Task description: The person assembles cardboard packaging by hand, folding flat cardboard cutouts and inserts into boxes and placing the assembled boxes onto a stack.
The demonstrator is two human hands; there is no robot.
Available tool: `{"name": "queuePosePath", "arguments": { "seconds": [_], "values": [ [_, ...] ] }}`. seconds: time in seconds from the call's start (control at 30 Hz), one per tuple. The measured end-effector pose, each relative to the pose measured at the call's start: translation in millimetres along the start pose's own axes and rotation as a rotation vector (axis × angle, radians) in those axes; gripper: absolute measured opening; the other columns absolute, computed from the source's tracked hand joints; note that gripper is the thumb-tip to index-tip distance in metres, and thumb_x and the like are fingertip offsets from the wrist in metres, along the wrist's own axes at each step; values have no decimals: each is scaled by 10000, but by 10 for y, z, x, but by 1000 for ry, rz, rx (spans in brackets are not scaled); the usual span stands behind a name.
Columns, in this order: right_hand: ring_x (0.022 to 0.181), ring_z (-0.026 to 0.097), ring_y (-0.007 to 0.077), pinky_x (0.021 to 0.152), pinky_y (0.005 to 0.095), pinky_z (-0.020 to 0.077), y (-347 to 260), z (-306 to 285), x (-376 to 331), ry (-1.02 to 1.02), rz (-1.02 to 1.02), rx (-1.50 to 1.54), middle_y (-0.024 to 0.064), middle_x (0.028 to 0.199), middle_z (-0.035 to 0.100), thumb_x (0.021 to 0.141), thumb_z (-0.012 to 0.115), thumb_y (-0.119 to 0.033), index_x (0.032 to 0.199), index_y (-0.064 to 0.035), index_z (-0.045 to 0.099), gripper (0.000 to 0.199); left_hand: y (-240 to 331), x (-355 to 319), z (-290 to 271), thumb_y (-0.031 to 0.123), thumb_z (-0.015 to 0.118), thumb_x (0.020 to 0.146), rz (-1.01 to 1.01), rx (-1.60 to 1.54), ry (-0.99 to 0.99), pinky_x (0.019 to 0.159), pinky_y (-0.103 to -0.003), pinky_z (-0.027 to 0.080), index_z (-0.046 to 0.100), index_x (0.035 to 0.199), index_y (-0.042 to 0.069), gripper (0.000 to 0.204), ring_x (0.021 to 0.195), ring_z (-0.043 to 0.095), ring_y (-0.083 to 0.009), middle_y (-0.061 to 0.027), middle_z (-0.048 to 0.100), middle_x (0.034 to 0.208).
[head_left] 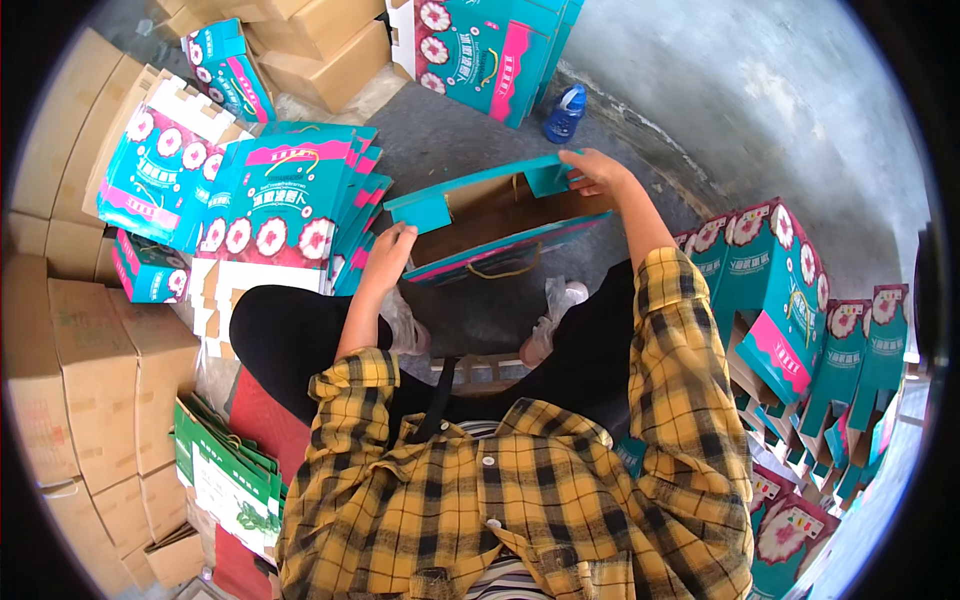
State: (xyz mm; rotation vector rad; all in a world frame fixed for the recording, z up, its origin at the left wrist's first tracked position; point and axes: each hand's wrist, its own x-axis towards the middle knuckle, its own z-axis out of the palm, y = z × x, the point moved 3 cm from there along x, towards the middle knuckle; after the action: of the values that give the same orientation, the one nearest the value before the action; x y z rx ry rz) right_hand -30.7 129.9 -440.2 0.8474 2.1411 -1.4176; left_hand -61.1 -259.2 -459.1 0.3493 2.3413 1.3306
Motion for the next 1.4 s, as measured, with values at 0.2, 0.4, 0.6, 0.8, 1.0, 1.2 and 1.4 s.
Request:
{"name": "queuePosePath", "arguments": {
  "seconds": [0.2,0.4,0.6,0.8,1.0,1.2,1.4],
  "values": [
    [1167,487,305,902,424,440,-146,118,-228,157,-225,-803,149,1305,470,727,726,-409,1374,-109,356,803,-5,-172,-170,361,439,897,-61,5,201,993,-346,345,517,1182,-77,528,1154,493,-322,-265,528,1194],
    [1130,510,307,908,402,449,-338,450,-210,307,-764,-1241,104,1223,535,632,795,-347,1318,-128,438,804,60,-91,-28,445,377,943,84,-6,36,1051,-364,277,478,1267,-28,582,1266,382,-324,-259,443,1310],
    [1050,547,279,854,369,476,-403,830,-34,187,-636,-1313,86,1147,560,546,844,-303,1202,-93,502,769,7,49,49,525,425,896,58,-50,104,1075,-373,236,365,1339,-35,716,1316,304,-341,-267,317,1401],
    [1032,548,279,839,364,482,-313,872,-17,307,-685,-1316,95,1080,574,526,854,-263,1106,-65,525,695,-505,157,321,517,597,808,86,129,45,1041,-384,300,219,1398,-45,898,1268,377,-350,-278,317,1389],
    [986,581,318,826,410,490,-442,604,-232,383,-712,-1173,127,1042,587,691,744,-280,1123,-40,510,547,-846,304,439,367,729,723,195,-123,-63,949,-384,385,372,1280,-27,771,1085,504,-322,-228,452,1197],
    [1013,580,366,847,447,466,-374,-98,-453,422,-304,-828,234,1069,605,859,508,-460,1124,26,549,555,-992,425,377,313,733,728,303,114,-73,919,-380,418,442,1241,-10,673,1058,525,-308,-213,465,1183],
    [1262,390,365,1050,428,294,78,337,-589,-202,-233,-726,251,1322,442,869,315,-668,1256,27,491,815,-928,406,475,298,743,721,239,-150,-141,888,-391,444,480,1216,9,631,1034,546,-291,-215,486,1171]
  ]
}}
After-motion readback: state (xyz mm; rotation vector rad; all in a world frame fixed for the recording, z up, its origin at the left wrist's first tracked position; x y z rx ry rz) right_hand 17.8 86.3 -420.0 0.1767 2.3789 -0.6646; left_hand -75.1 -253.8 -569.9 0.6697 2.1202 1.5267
